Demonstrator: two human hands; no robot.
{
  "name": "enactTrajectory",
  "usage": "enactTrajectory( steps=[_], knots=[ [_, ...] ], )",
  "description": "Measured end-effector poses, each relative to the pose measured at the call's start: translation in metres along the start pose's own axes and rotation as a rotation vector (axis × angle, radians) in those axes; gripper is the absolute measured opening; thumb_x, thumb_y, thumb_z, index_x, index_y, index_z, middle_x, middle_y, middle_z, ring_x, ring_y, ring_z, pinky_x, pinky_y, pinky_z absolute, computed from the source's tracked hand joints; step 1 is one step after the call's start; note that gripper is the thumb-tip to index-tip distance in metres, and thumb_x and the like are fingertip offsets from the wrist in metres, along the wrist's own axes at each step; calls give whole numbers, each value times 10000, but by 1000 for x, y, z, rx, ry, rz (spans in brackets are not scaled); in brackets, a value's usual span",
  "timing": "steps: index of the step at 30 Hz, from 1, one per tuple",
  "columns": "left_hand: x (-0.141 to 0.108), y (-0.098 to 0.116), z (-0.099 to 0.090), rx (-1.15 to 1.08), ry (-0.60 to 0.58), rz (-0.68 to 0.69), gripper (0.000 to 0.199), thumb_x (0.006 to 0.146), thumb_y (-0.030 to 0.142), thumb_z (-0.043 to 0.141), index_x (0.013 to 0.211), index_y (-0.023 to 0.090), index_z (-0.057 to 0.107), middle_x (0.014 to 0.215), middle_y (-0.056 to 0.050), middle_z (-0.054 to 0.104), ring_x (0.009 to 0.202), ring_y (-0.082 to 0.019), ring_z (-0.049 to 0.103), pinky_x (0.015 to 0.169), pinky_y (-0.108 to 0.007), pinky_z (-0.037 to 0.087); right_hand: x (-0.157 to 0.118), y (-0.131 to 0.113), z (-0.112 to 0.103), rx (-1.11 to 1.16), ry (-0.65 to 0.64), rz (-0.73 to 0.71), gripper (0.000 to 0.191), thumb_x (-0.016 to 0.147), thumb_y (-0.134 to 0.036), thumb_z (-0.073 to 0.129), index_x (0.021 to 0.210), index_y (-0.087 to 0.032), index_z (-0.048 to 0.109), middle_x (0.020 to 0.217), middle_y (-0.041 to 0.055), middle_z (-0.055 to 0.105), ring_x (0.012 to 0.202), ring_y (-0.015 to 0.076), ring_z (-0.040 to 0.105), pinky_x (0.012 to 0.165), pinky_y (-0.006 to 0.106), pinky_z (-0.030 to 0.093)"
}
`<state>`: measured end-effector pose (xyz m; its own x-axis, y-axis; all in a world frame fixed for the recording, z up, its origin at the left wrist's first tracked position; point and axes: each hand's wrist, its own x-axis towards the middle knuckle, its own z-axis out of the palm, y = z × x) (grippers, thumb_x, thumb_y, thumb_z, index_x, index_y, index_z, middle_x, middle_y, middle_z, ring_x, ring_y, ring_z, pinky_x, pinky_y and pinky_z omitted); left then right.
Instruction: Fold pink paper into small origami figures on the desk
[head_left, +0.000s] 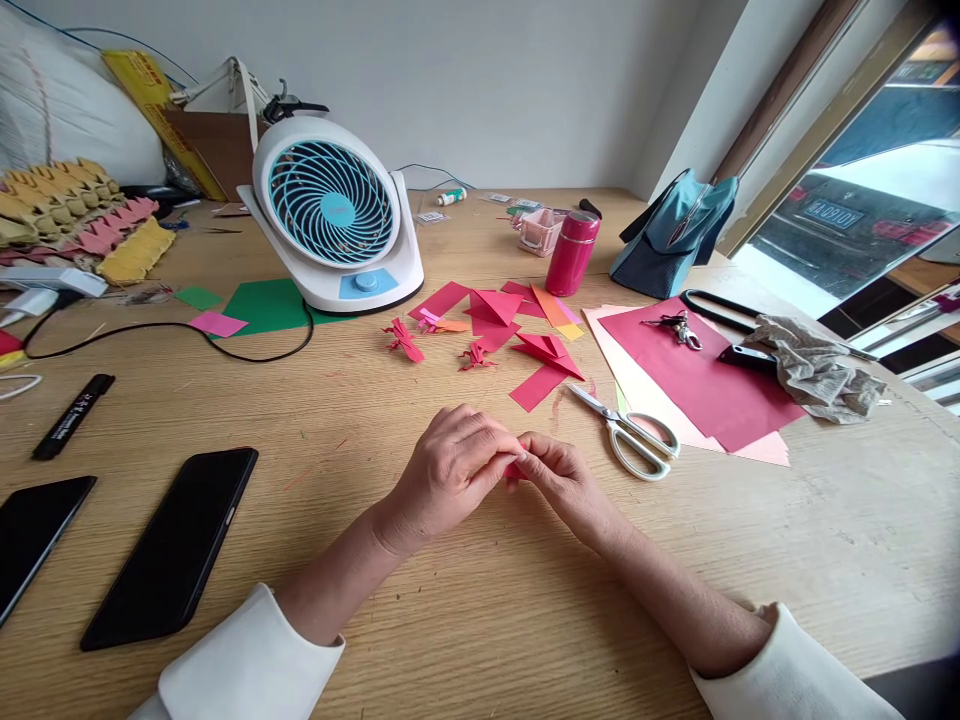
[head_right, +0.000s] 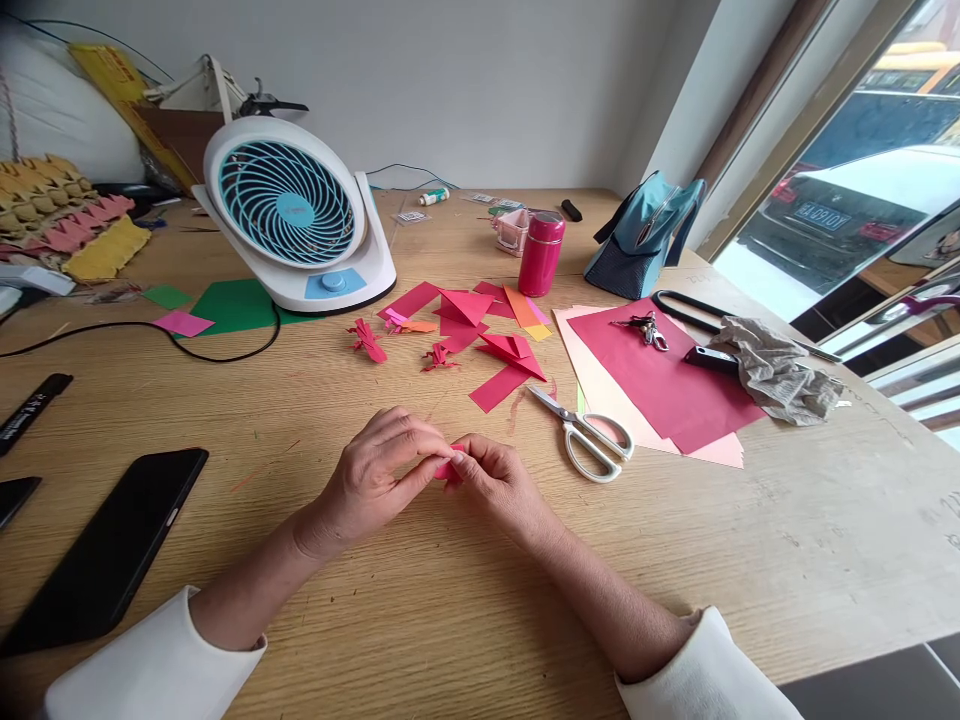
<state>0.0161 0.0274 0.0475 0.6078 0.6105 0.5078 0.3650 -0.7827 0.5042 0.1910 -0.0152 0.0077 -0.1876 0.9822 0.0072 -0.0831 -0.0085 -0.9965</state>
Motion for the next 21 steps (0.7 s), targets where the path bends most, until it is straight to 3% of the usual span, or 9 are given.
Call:
enactTrajectory(
  steps=[4,8,15,21],
  knots=[
    [1,-2,-4,-144,-36,-108,64,935,252,597,879,228,613,794,-3,674,753,-154,603,766,-287,455,1,-1,0,14,-2,22,419,873,-600,640,803,-187,656,733,13,640,677,147,573,673,282,469],
    [-2,-3,-2,-266,-43,-200,117,921,285,638,894,222,543,794,27,640,707,-112,616,681,-217,463,0,-1,0,54,-24,36,411,870,-586,653,794,-182,654,734,12,635,676,139,560,660,275,462],
    [-4,1,5,-144,118,-171,133,901,254,670,835,216,561,771,21,646,698,-118,621,692,-228,471,-1,1,0,120,-18,62,392,871,-566,665,793,-182,651,742,7,630,675,129,545,673,270,446],
    [-5,2,8,-104,173,-116,79,900,197,660,854,213,598,820,-4,668,763,-141,650,742,-254,497,0,4,1,178,5,55,371,869,-543,682,800,-180,653,733,0,622,675,126,549,683,270,443]
  ],
)
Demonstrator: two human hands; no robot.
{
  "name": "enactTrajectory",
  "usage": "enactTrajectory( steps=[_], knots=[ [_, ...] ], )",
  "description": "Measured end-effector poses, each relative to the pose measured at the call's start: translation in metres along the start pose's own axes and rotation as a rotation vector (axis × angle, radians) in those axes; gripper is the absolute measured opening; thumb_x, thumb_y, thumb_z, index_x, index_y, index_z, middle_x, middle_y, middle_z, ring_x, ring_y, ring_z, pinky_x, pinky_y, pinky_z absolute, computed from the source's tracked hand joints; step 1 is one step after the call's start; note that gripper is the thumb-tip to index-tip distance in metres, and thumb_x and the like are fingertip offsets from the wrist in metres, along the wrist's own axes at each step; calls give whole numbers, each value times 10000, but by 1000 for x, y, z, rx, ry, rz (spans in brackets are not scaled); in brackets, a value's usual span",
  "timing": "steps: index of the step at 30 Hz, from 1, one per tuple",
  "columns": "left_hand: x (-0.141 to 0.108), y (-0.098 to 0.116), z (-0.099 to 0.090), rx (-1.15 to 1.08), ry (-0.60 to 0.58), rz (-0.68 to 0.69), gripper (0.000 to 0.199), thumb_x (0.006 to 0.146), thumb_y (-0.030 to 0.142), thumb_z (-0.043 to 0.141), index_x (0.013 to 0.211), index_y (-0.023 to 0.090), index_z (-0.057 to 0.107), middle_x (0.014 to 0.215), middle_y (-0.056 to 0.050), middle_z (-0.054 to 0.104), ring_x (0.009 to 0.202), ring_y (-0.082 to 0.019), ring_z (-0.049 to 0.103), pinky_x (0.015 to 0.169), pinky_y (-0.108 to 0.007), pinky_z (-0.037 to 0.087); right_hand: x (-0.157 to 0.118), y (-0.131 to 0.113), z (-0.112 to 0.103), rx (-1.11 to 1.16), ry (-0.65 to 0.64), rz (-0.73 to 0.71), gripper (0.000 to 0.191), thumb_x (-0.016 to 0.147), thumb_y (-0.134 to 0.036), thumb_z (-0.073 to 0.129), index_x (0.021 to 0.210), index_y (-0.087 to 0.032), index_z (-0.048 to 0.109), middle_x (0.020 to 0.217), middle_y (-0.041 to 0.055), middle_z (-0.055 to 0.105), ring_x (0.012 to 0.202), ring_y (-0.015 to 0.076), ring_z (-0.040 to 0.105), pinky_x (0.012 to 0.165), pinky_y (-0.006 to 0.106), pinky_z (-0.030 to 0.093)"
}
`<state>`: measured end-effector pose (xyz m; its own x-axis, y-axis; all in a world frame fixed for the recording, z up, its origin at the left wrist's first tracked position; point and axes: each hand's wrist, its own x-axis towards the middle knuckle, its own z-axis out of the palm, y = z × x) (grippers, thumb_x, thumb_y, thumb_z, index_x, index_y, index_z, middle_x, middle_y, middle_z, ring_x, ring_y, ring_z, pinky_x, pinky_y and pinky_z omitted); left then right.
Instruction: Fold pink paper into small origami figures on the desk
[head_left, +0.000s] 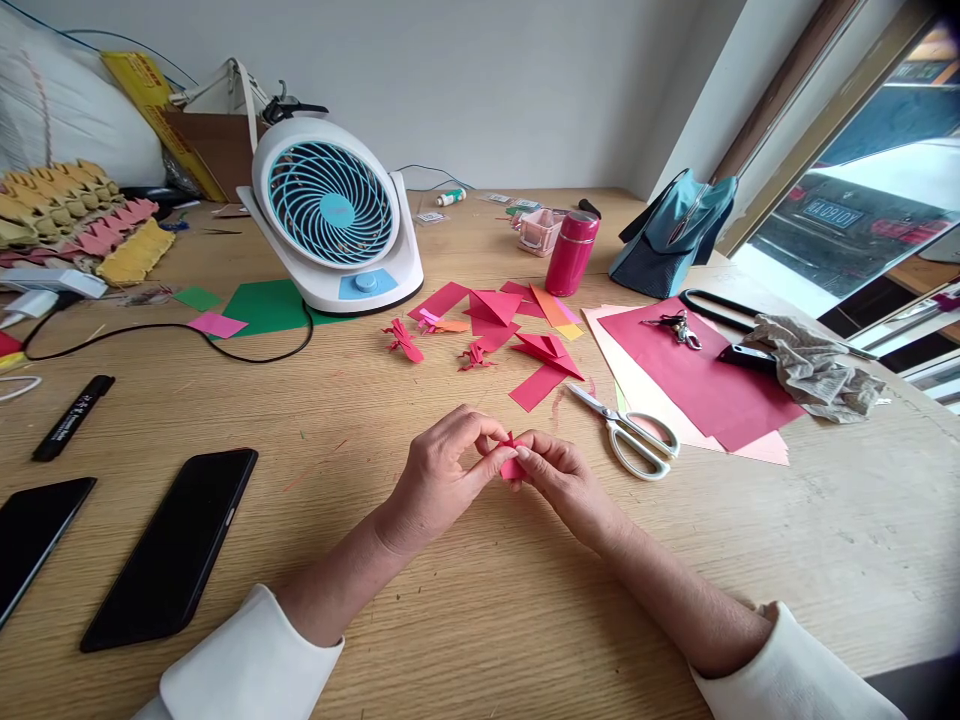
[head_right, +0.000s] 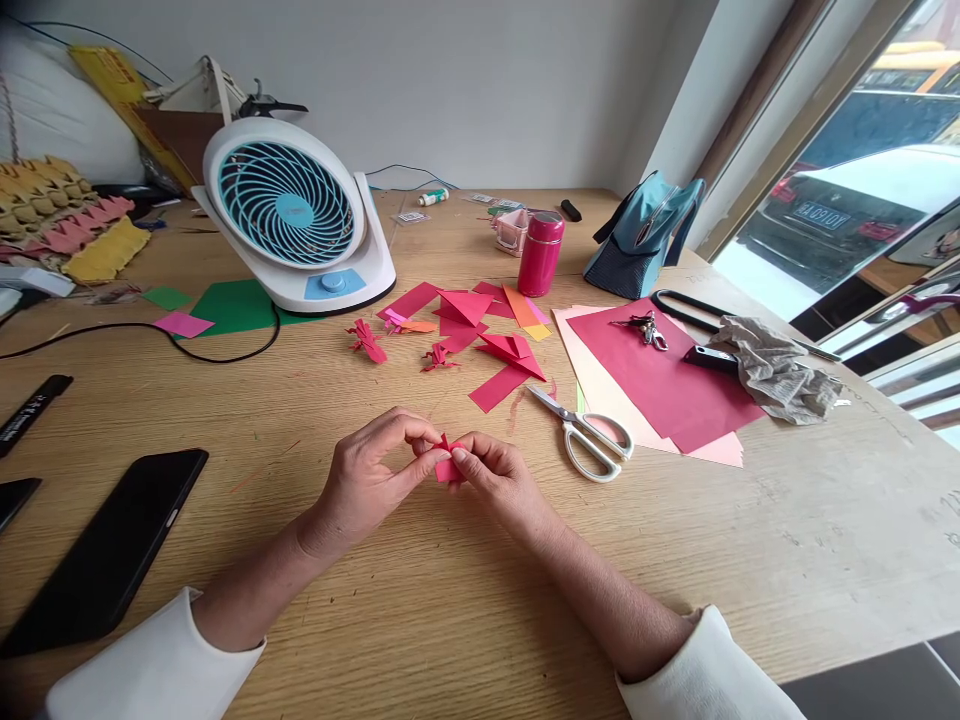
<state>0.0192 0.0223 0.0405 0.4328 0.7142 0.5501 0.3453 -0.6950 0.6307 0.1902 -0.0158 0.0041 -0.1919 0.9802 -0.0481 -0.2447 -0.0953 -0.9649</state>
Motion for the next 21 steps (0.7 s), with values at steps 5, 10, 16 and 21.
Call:
enactTrajectory(
  steps=[5,10,16,21],
  knots=[
    [-1,-2,2,-4,49,25,105,877,125,672,888,208,609,817,18,676,707,-111,641,701,-232,491,0,3,-1,30,16,-6,361,873,-527,689,805,-174,654,758,6,642,672,121,553,701,274,446],
    [-2,-1,2,-4,60,28,125,857,102,687,881,203,618,794,28,668,687,-108,611,713,-242,480,0,3,-1,37,14,-21,345,886,-510,681,805,-175,662,753,6,647,673,119,560,700,269,444],
    [-1,0,2,-29,49,39,132,865,107,667,830,205,586,785,22,655,720,-127,585,722,-266,469,0,2,-1,1,19,-50,339,891,-507,677,806,-179,668,722,0,638,676,121,554,694,265,431],
    [1,0,-1,-20,3,161,141,892,116,647,837,216,565,790,28,674,760,-144,575,779,-303,451,-1,1,-1,-12,10,-89,328,899,-495,673,808,-180,675,710,-2,638,674,119,555,694,262,428]
  ],
)
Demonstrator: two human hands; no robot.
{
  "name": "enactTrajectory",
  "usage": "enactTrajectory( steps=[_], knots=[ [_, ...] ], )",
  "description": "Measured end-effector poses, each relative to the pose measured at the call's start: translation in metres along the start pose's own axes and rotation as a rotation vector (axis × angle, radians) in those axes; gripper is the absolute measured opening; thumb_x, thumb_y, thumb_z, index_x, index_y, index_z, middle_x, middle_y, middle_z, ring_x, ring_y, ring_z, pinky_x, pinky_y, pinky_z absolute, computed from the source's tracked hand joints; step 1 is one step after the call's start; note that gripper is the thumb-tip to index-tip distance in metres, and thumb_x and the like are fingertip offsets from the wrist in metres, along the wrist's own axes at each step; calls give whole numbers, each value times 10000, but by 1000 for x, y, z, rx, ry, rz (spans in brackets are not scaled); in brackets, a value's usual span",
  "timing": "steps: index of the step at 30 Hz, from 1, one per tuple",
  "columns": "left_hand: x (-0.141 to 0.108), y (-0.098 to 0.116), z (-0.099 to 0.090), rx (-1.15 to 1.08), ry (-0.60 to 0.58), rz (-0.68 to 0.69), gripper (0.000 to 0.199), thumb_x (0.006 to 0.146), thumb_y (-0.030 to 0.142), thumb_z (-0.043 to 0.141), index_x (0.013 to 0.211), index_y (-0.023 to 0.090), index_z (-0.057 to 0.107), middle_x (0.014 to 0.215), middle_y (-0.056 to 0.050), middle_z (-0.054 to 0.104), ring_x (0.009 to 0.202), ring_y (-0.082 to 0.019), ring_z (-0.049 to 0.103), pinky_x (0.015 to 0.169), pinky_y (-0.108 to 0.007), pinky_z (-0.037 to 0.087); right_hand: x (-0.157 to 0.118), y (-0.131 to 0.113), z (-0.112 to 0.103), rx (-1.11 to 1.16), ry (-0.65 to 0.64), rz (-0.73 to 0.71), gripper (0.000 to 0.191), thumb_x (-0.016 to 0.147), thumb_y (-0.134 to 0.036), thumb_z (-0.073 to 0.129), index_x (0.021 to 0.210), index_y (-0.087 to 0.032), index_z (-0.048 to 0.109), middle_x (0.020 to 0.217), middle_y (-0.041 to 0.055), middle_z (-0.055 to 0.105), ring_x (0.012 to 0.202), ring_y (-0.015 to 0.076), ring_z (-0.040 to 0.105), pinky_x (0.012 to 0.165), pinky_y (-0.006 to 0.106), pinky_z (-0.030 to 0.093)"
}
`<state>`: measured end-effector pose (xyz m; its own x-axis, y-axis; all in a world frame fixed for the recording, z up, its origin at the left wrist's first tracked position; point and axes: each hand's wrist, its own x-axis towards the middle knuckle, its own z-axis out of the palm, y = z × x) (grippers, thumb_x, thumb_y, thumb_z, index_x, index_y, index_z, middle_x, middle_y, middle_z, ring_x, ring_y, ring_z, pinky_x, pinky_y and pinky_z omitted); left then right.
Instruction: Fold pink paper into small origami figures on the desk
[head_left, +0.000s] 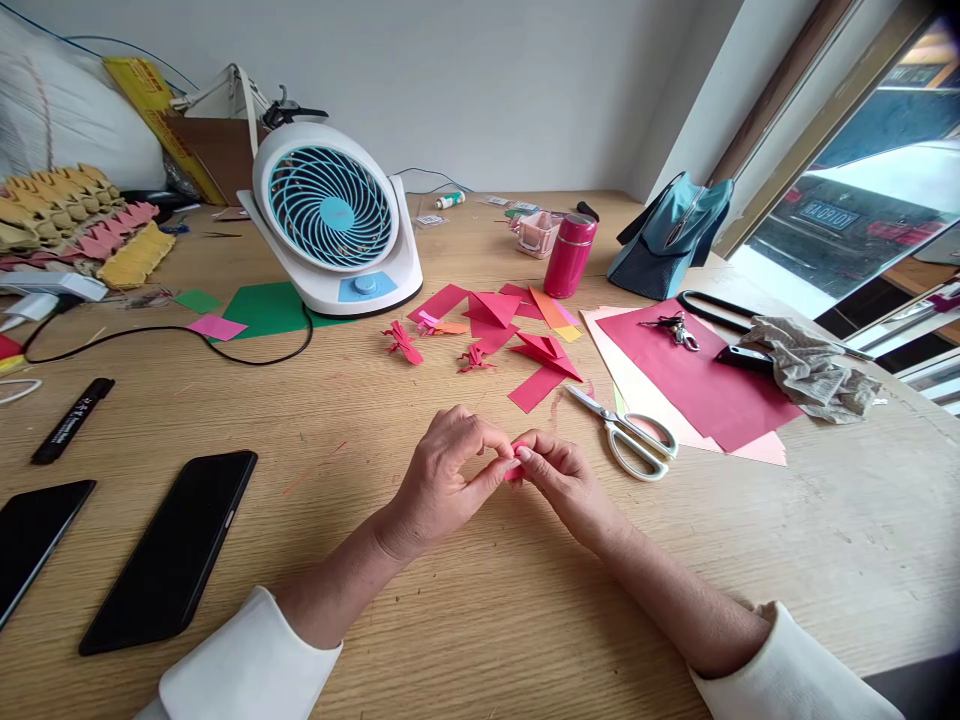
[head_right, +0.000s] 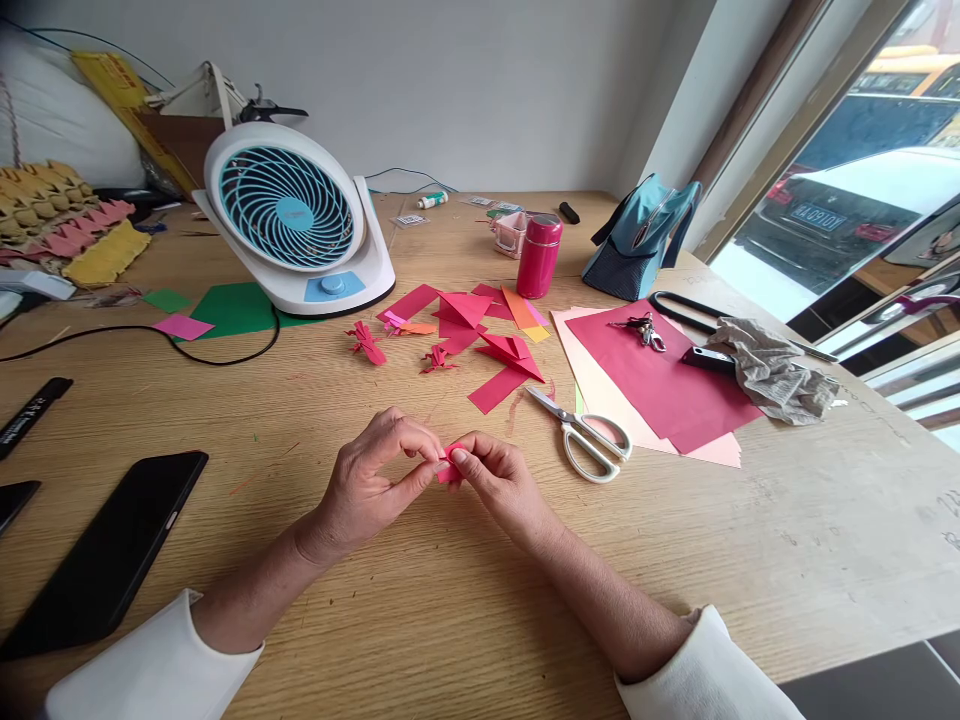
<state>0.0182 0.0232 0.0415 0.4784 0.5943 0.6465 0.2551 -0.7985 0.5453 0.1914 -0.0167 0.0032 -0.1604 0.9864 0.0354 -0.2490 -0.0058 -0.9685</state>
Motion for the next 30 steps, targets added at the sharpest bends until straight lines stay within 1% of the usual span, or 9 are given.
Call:
enactTrajectory(
  steps=[8,14,19,25,30],
  knots=[
    [0,1,3,53,80,-15,113,883,132,677,847,207,601,754,20,643,710,-135,551,718,-275,468,0,-1,2,-21,8,3,353,885,-527,673,798,-185,667,706,0,629,671,131,553,690,275,438],
    [0,4,2,87,116,-12,111,861,135,711,846,202,623,747,24,660,692,-129,543,702,-268,471,0,-1,1,-36,18,5,350,894,-520,664,800,-183,663,714,1,629,672,129,544,686,274,427],
    [1,3,3,76,108,-12,114,861,131,709,848,206,624,750,21,668,701,-135,550,709,-281,472,0,-1,1,-32,11,-8,351,898,-516,661,790,-183,657,704,-3,622,662,125,539,687,273,421],
    [1,1,3,-37,50,-39,143,855,150,717,798,200,597,795,0,663,790,-151,605,768,-304,494,0,0,0,-24,23,-15,338,903,-499,662,779,-185,647,685,-14,594,663,124,537,690,269,423],
    [1,-1,1,-10,40,-26,86,863,136,700,877,201,646,889,-29,668,873,-162,625,815,-315,517,0,-2,-1,-30,45,-21,319,909,-495,656,825,-187,654,718,-6,612,684,132,539,711,276,427]
  ],
)
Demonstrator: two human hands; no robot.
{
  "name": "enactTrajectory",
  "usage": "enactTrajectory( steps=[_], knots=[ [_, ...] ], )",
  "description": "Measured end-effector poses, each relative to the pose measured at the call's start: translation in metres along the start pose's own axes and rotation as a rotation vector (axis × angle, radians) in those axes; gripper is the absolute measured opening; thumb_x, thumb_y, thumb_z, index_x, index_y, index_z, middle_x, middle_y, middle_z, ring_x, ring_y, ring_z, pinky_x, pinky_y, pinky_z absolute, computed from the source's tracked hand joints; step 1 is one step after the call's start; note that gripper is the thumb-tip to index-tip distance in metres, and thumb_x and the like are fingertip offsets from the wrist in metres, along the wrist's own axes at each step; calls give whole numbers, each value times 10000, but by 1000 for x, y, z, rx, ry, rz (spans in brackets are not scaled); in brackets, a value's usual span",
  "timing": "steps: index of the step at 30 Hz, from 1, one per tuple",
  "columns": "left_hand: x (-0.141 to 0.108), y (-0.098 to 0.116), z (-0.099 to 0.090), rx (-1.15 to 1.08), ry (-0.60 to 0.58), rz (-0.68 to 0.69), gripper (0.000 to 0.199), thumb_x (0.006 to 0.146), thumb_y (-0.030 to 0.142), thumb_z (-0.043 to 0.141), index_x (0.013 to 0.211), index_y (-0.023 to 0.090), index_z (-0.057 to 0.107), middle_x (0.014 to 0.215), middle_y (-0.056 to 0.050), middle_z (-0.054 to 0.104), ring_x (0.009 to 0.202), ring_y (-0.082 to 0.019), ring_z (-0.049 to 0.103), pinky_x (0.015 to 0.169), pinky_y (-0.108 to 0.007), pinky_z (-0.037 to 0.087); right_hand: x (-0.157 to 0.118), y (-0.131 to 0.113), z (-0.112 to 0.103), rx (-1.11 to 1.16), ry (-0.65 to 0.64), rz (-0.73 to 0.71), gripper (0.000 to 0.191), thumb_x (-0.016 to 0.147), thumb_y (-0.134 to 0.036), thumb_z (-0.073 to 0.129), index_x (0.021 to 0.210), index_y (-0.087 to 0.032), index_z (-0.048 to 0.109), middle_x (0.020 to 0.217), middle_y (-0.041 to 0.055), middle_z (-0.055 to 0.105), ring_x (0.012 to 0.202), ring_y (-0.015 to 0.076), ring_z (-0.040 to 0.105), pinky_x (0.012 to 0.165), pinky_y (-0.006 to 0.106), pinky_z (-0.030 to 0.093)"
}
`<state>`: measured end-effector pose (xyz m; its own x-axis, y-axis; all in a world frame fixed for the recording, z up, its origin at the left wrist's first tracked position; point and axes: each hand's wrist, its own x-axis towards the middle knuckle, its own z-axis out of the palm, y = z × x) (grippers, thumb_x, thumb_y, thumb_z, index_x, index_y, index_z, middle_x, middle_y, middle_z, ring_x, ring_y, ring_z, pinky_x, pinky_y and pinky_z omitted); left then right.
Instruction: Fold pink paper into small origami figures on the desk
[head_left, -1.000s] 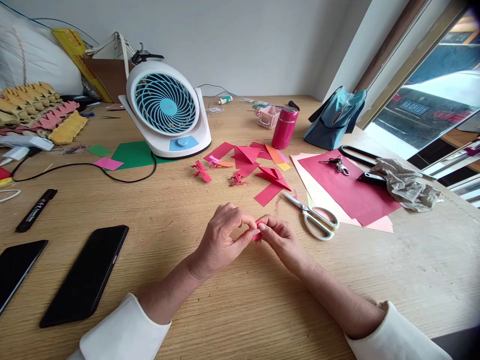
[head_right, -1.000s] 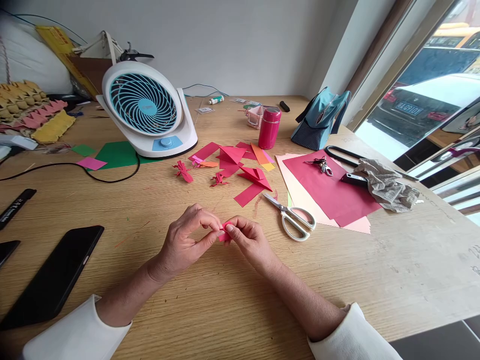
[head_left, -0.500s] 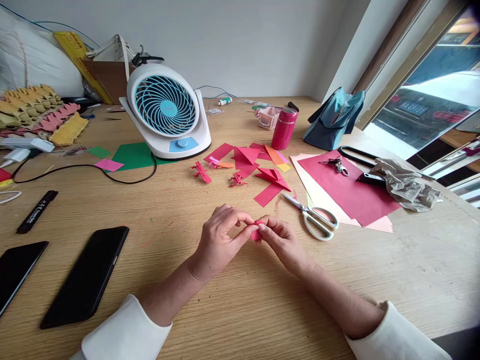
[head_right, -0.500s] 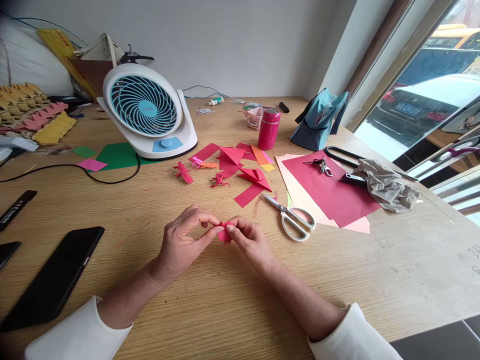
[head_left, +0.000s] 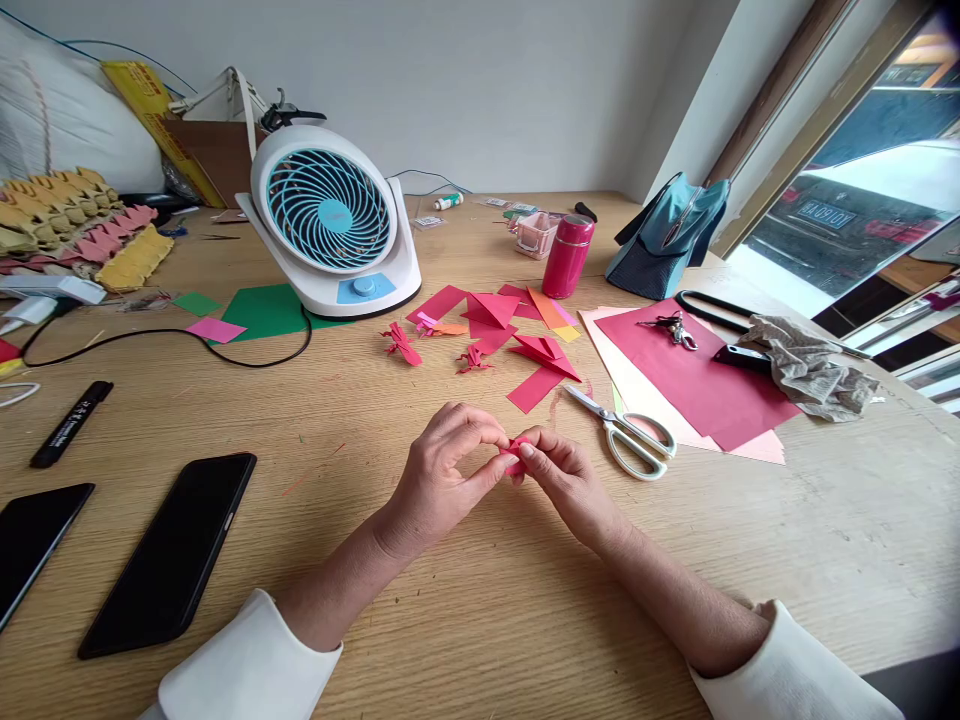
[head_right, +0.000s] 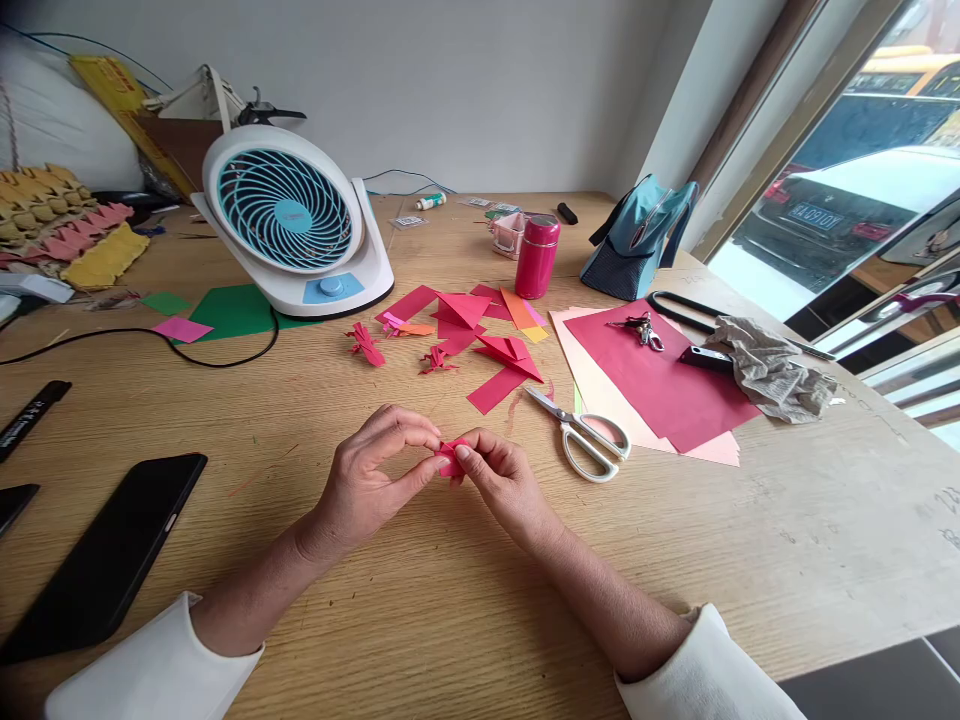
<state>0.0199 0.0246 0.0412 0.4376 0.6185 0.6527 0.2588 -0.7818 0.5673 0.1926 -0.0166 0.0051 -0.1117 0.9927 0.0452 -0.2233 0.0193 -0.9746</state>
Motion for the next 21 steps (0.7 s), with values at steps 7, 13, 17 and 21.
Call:
enactTrajectory(
  steps=[7,13,17,21],
  knots=[
    [-3,-4,1,106,7,43,88,897,118,646,896,206,639,930,-33,672,880,-165,626,823,-327,526,-1,0,0,-30,2,14,356,908,-528,642,797,-190,641,725,3,618,692,141,528,728,289,425],
    [-1,-5,-1,18,-54,20,89,903,119,641,892,206,655,1000,-46,677,940,-165,641,845,-314,535,0,6,-1,62,31,44,308,916,-488,653,827,-193,647,735,2,626,685,129,534,711,278,420],
    [-2,-3,1,54,-16,35,91,867,140,696,921,213,685,1032,-56,699,958,-186,641,881,-357,529,0,4,-1,31,38,0,324,907,-503,656,821,-191,644,722,-3,608,683,131,532,710,279,424],
    [-5,2,6,62,49,-36,64,857,171,709,820,205,670,971,-53,698,931,-188,647,863,-361,531,-1,-1,2,-49,34,-1,360,892,-532,658,788,-188,633,705,-2,600,674,138,531,690,279,425]
  ],
)
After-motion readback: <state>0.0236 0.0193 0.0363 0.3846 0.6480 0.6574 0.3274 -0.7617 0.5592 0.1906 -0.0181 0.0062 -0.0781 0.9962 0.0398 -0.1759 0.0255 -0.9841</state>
